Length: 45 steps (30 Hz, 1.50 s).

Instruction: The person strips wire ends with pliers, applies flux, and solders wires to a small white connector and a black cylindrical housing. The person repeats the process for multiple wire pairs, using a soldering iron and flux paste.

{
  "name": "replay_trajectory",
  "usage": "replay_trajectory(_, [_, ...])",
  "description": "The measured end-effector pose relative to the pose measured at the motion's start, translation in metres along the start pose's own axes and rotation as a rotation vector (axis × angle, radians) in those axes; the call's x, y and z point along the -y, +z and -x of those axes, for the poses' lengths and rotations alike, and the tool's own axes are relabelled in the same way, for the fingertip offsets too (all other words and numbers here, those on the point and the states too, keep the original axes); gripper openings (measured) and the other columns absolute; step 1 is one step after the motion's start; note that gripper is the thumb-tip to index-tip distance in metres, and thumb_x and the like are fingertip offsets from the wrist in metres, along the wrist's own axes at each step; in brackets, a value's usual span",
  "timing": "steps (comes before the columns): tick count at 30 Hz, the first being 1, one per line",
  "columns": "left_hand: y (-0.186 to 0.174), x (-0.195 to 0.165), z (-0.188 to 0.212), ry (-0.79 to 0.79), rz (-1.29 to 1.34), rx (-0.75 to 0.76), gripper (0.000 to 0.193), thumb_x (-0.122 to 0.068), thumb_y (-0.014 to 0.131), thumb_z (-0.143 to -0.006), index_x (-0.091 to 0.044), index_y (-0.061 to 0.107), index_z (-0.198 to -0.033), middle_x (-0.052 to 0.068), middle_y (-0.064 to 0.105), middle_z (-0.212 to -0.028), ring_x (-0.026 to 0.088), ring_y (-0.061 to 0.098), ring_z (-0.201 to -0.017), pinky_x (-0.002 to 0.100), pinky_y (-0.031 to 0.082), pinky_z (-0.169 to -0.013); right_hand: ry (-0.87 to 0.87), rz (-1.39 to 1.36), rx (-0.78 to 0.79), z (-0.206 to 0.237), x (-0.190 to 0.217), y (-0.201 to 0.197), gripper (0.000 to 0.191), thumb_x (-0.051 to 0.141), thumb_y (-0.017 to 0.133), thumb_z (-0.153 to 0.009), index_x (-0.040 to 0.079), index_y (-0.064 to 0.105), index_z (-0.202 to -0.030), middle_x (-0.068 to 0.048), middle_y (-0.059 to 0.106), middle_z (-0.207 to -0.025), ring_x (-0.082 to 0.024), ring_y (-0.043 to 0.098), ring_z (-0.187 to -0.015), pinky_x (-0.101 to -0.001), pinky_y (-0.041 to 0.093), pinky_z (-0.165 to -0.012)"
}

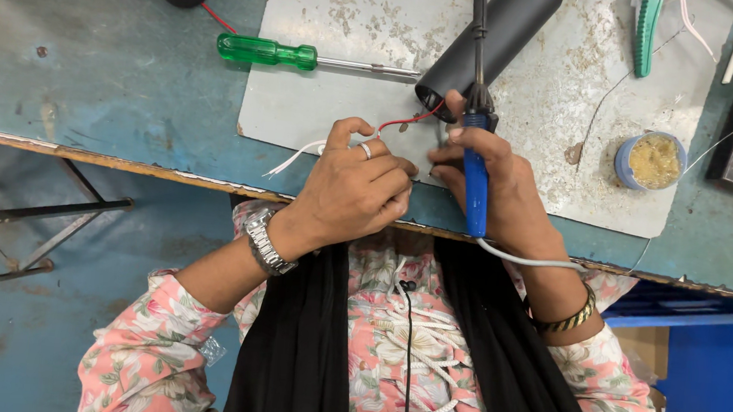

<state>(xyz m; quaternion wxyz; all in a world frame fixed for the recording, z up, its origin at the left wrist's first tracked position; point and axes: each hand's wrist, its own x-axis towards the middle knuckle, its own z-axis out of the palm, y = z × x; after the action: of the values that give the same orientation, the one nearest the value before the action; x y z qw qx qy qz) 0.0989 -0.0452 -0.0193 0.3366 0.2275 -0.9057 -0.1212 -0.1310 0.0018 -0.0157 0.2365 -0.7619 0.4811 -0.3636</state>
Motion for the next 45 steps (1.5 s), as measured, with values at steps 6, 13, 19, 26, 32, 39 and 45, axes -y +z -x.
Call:
replay_trajectory(6, [0.005,-0.002,-0.004,-0.001,-0.014,0.017,0.008,-0.012,0.074,-0.086,-0.009,0.067,-0.085,-0.001,0.072,-0.090,0.016,0.064,-0.085,0.046,0.041,-0.105,0.034,-0.026,-0.064,0.001,0.003,0.001,0.063,-0.008,0.077,-0.093,0.009,0.035,-0.136,-0.025,0.058,-0.148,-0.023,0.077,-0.097,-0.0331,0.063,-0.081])
replay_trajectory(13, [0.008,-0.002,-0.007,-0.006,0.016,0.025,0.008,-0.014,0.074,-0.083,-0.009,0.068,-0.085,-0.002,0.071,-0.089,0.016,0.063,-0.089,0.046,0.041,-0.105,0.058,0.057,-0.069,-0.003,0.010,0.000,0.061,-0.007,0.076,-0.093,0.009,0.036,-0.137,-0.014,0.062,-0.135,-0.026,0.078,-0.097,-0.0351,0.063,-0.081])
replay_trajectory(19, [0.012,-0.003,-0.011,-0.005,0.001,0.044,0.010,-0.016,0.074,-0.081,-0.010,0.066,-0.084,0.002,0.067,-0.084,0.019,0.063,-0.092,0.048,0.041,-0.105,0.074,0.003,-0.057,-0.004,0.009,-0.002,0.062,-0.008,0.075,-0.093,0.009,0.035,-0.136,-0.022,0.050,-0.158,-0.025,0.079,-0.099,-0.0338,0.064,-0.081])
replay_trajectory(26, [0.010,-0.003,-0.011,0.029,0.000,0.063,0.013,-0.016,0.074,-0.082,-0.008,0.067,-0.090,0.002,0.067,-0.088,0.020,0.062,-0.098,0.045,0.042,-0.101,0.056,0.003,-0.050,-0.006,0.012,-0.007,0.062,-0.009,0.074,-0.092,0.009,0.034,-0.136,-0.024,0.050,-0.156,-0.025,0.079,-0.096,-0.0339,0.063,-0.081])
replay_trajectory(32, [0.008,-0.003,-0.014,0.090,-0.095,0.138,0.021,-0.018,0.075,-0.079,-0.008,0.071,-0.098,0.000,0.065,-0.091,0.019,0.061,-0.104,0.045,0.042,-0.101,0.094,-0.042,-0.057,-0.003,0.010,-0.007,0.060,-0.009,0.071,-0.092,0.010,0.035,-0.137,-0.015,0.067,-0.130,-0.024,0.079,-0.096,-0.0333,0.062,-0.083])
replay_trajectory(39, [0.013,-0.005,-0.013,0.067,-0.078,0.103,0.022,-0.017,0.075,-0.082,-0.008,0.070,-0.102,-0.001,0.066,-0.099,0.020,0.060,-0.108,0.045,0.041,-0.104,-0.026,-0.251,-0.288,0.038,-0.012,-0.016,0.060,-0.013,0.061,-0.095,0.016,0.027,-0.136,-0.028,0.040,-0.153,-0.028,0.068,-0.123,-0.0375,0.060,-0.106])
replay_trajectory(45, [0.016,-0.002,-0.010,0.050,-0.070,0.081,0.016,-0.013,0.074,-0.084,-0.008,0.066,-0.097,-0.002,0.068,-0.105,0.021,0.060,-0.108,0.047,0.040,-0.106,0.032,0.117,-0.479,0.092,-0.017,-0.061,0.067,-0.006,0.071,-0.104,0.019,0.023,-0.144,-0.021,0.039,-0.167,-0.025,0.054,-0.146,-0.0357,0.045,-0.122])
